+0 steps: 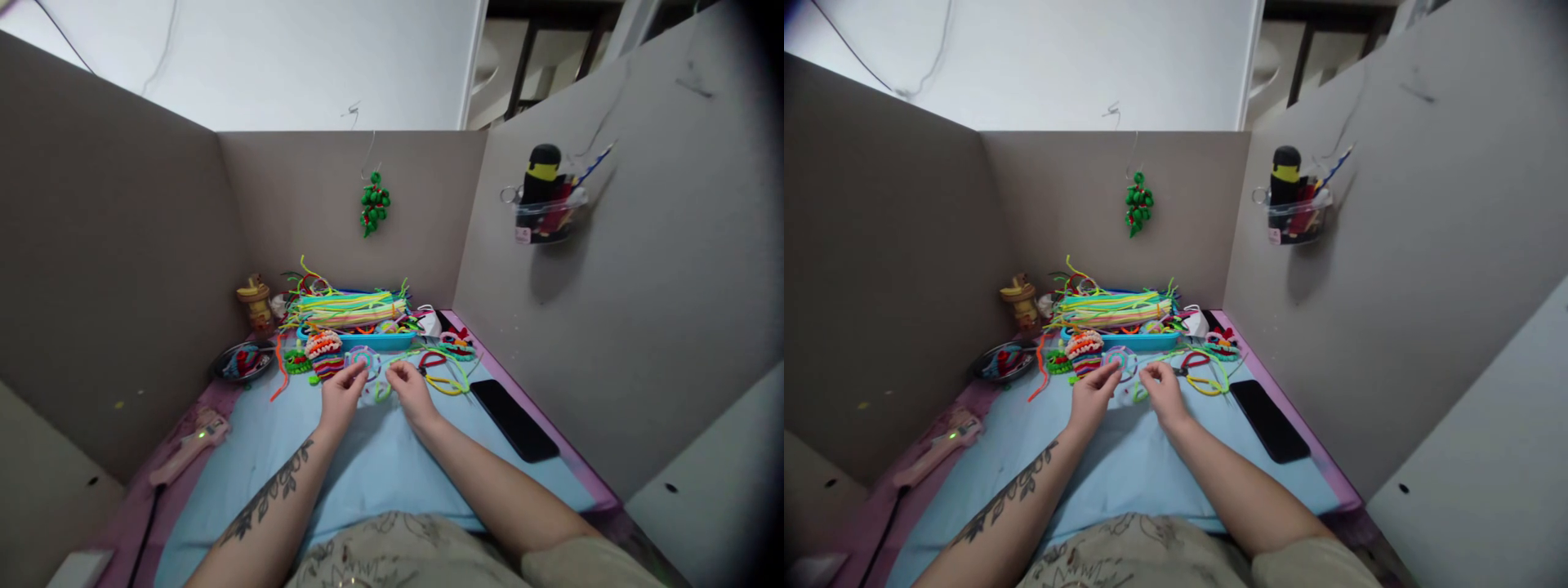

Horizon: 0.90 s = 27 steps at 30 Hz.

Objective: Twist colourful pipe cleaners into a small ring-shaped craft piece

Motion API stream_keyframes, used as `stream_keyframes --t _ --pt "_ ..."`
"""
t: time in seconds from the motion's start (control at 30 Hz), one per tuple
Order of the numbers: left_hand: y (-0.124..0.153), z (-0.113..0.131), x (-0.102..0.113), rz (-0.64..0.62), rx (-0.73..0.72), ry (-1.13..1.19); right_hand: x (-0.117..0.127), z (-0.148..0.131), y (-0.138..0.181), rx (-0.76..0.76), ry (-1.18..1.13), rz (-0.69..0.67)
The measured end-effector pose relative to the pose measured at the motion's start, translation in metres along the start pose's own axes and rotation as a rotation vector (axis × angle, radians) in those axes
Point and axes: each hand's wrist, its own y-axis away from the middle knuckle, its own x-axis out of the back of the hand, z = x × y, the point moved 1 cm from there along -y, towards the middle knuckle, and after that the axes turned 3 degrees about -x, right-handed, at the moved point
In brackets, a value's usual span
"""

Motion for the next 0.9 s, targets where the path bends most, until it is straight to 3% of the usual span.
stream_keyframes --t 0.13,0.3,0.5,0.73,0.9 --pt "-0.002 0.001 0.001 0.02 0.034 0.014 0.013 -0.007 -0.009 0.125 0.148 0.077" --pt "-0.001 0.0 0.0 -0.007 0.03 0.019 0.025 -0.014 -0.017 0.33 0.418 0.024" --pt "-0.001 -0.001 -0.001 -0.032 0.018 0.028 0.027 -0.013 -0.019 0.452 0.637 -0.046" --pt "-0.001 0.0 0.0 -0.046 0.028 -0.003 0.024 -0.015 -0.017 0.463 0.666 -0.119" --pt "-0.004 0.0 0.0 -0.041 0.08 0.004 0.02 -0.011 -0.018 0.245 0.412 -0.099"
